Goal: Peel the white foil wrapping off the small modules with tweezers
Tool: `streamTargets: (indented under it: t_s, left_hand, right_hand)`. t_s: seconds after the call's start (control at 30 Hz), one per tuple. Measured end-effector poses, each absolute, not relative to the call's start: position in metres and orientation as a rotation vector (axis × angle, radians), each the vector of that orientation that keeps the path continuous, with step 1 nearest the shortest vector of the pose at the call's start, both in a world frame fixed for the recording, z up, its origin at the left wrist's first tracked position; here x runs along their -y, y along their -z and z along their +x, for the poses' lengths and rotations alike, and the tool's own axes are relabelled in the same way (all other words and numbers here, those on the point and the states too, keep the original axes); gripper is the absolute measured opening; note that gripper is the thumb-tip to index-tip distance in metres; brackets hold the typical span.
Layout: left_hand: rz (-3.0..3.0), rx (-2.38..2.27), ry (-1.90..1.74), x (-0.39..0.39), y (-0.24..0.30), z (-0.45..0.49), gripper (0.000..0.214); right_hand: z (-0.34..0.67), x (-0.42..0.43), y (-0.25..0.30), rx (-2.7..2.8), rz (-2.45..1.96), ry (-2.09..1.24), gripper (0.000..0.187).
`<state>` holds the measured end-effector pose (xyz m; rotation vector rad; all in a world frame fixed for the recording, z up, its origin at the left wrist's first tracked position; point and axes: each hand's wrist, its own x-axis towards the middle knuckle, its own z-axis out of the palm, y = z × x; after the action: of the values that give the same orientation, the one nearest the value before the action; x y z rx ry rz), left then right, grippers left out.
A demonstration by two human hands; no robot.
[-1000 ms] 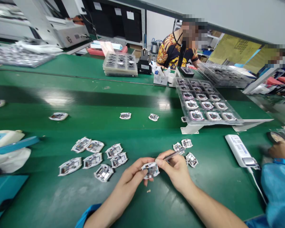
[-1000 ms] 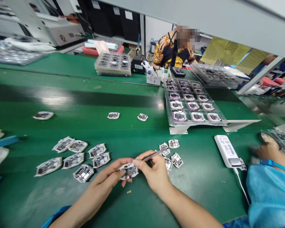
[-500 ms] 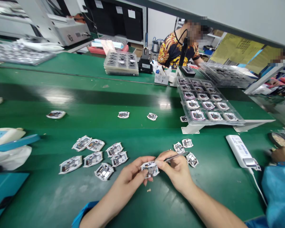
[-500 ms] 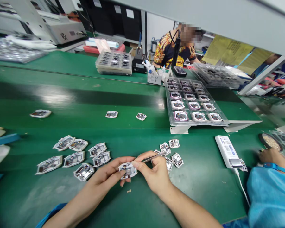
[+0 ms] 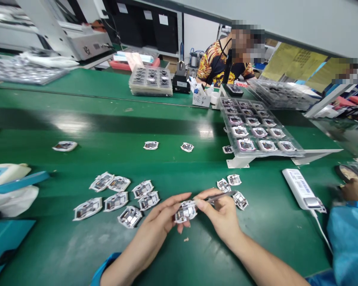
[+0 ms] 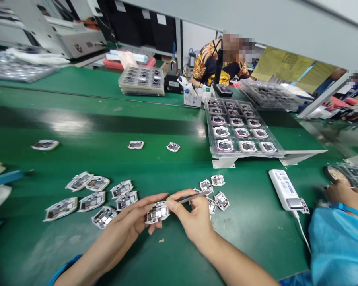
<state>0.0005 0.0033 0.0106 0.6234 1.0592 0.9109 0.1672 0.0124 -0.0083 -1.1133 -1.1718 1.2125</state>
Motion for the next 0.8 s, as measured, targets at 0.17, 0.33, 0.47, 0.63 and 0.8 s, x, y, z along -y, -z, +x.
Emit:
streamTargets:
  t_s: [0.17,0.33,0.47,0.63,0.8]
  left_hand:
    - [0.668,-1.058,-0.938,-0.003,-0.012,0.001,0.031]
    - [0.77,-1.073,-0.892,-0.001,-0.006,0.001,0.034]
    - [0.797,-1.083,-0.879,-0.002,-0.003,0.002,0.039]
    - [0.786,-1.104,-0.885,-0.004,-0.005,0.002,0.043]
    - [0.797,-1.105,-0.884,-0.004,-0.006,0.0,0.043]
  right_hand:
    - [0.166,-0.01,0.008,1.203,-1.102,-1.127,0.005]
    - [0.164,-0.01,0.012,1.201,-1.043,-1.167,0.005]
    - [0.163,-0.01,0.012,1.248,-0.954,-1.159,0.005]
    - [0.167,-0.009,0.002,1.527,-0.831,-0.882,0.009]
    - [0.172,-0.009,-0.008,1.744,-0.706,-0.625,0.011]
